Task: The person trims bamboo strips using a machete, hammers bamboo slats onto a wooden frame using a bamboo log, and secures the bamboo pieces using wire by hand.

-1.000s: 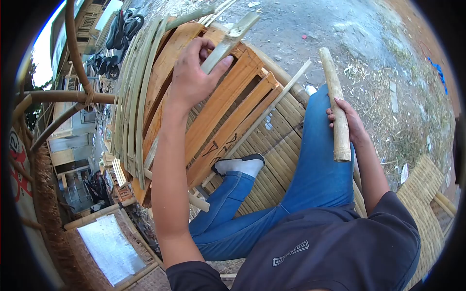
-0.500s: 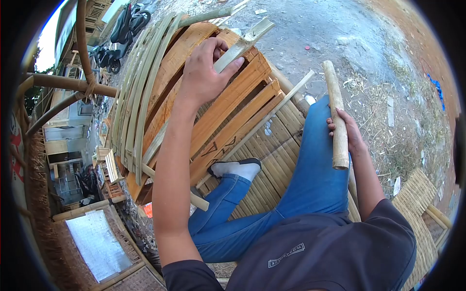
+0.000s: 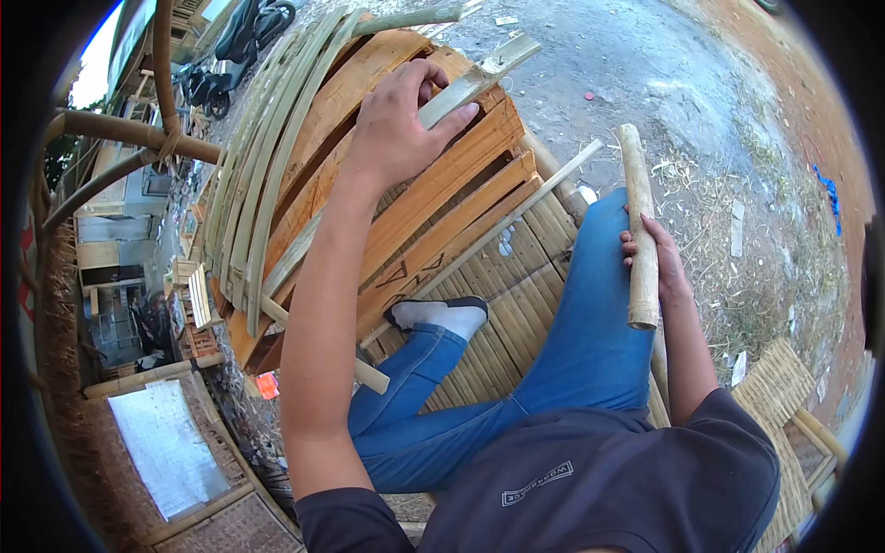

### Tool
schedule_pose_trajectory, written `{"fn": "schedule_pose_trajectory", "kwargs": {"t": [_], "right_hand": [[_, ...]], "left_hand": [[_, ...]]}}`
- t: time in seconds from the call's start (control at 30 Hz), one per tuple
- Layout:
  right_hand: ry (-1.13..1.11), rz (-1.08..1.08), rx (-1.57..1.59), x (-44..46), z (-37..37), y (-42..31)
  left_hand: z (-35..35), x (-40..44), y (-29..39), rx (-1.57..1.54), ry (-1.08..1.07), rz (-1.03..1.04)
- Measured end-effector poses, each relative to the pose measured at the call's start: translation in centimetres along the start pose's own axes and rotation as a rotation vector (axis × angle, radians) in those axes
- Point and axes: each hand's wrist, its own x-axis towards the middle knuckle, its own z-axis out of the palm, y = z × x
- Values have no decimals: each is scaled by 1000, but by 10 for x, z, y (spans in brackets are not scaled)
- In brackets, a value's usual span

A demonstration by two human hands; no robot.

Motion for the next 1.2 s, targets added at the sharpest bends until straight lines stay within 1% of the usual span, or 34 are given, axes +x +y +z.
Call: {"fn": "schedule_pose_trajectory", "kwargs": {"t": [0.13,0.27,0.63,1.2], "right_hand": [[-9,9,7,0,2,-1],[-7,9,33,-3,6,-1],[4,1,37,-4,5,-2],[-36,7,74,-1,-2,0]], "left_hand": [[1,-1,1,27,30,40],[-1,0,1,54,-20,-23],[0,2,0,13,-25,-23],[0,1,3,44,-16,-27]]}}
